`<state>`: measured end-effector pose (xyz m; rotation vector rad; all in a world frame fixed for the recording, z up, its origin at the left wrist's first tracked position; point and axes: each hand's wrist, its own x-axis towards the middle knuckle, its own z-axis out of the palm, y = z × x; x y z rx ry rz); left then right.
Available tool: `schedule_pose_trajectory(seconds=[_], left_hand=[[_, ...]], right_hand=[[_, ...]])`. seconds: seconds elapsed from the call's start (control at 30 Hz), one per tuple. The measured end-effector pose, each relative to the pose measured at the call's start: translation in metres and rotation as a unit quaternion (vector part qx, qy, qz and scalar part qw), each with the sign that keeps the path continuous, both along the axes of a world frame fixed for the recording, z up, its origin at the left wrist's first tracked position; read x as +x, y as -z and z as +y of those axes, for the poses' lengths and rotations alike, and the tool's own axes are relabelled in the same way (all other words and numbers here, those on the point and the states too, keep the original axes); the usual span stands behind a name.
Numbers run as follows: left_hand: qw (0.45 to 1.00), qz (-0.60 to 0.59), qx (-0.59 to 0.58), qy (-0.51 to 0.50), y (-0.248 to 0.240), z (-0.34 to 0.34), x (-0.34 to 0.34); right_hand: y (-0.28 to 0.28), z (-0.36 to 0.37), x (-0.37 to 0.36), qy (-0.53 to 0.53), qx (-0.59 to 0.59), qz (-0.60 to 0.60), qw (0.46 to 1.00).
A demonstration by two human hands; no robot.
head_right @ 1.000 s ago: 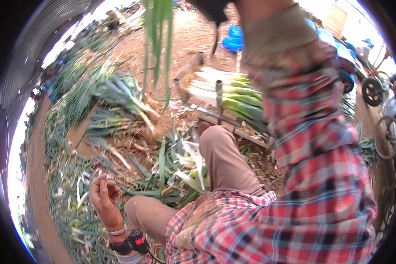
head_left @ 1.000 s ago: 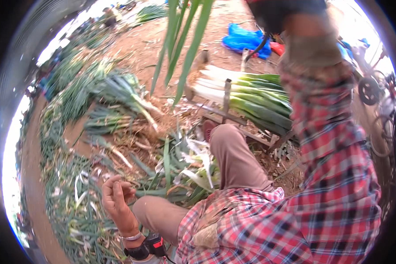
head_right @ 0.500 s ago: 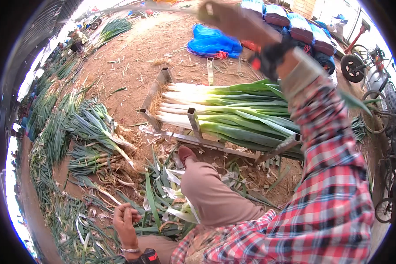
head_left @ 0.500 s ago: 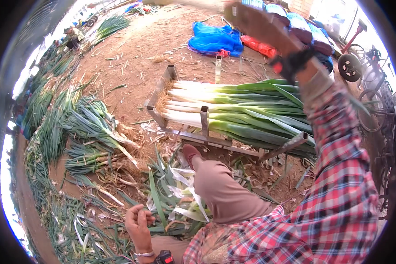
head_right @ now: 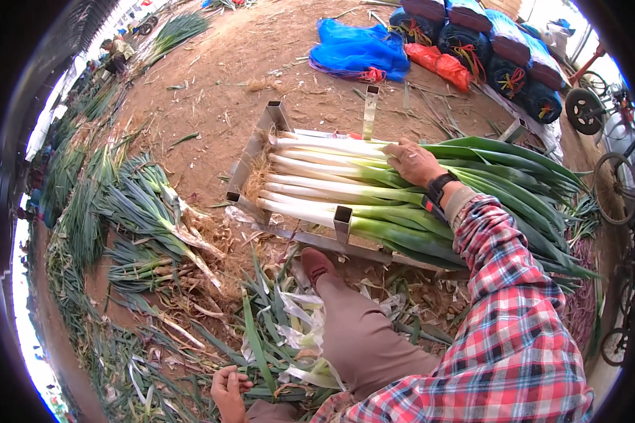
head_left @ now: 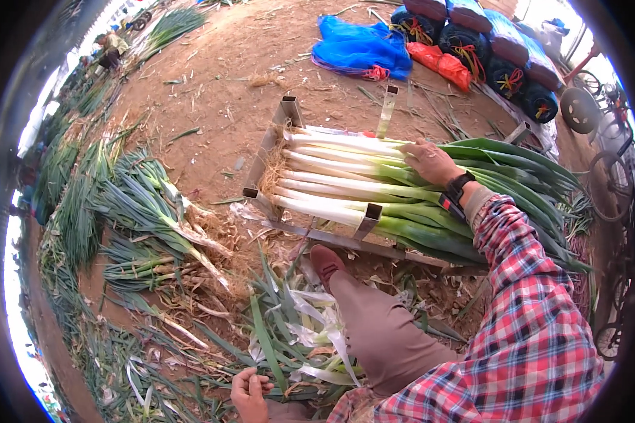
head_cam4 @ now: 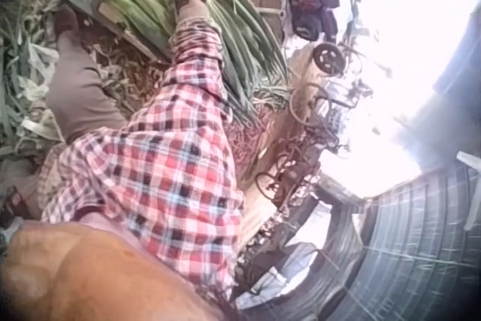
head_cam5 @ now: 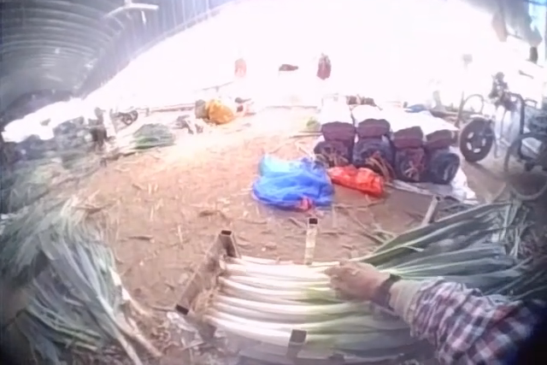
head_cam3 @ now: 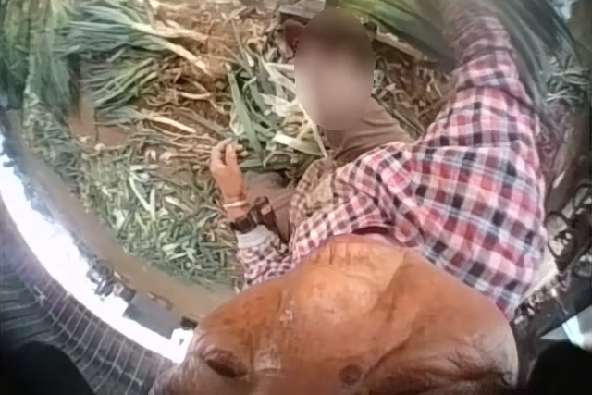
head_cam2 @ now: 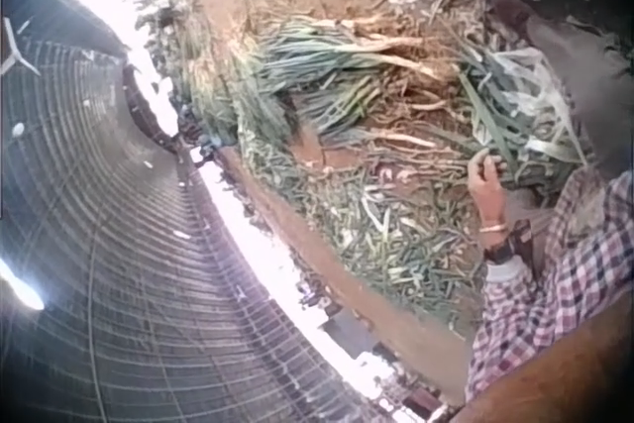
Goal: Cleaning, peeling, and sorting leeks in an outdoor agricultural processing area.
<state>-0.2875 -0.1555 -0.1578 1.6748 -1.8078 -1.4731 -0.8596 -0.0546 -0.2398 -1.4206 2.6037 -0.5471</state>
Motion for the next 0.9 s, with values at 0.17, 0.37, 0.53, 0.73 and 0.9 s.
schedule_pose_trajectory(seconds=[0.17,0.37,0.53,0.73,0.9], left_hand=[[0.993,-0.049,0.058,-0.095,0.010,0.004,0.007],[0.998,0.030,0.055,0.012,-0.016,-0.001,0.016],[0.998,-0.020,0.042,0.040,-0.038,-0.003,0.078],[0.993,-0.015,0.083,-0.082,-0.022,-0.023,0.167],[0.984,0.035,0.125,-0.123,0.029,-0.030,0.209]], right_hand=[[0.026,-0.037,0.012,-0.036,0.070,0.172,0.982],[-0.006,-0.021,-0.026,-0.140,0.044,0.172,0.974],[-0.177,-0.071,0.102,-0.102,-0.027,-0.183,0.977],[-0.181,-0.178,0.262,-0.402,0.067,-0.244,0.880],[-0.015,-0.289,0.312,-0.322,0.093,-0.250,0.908]])
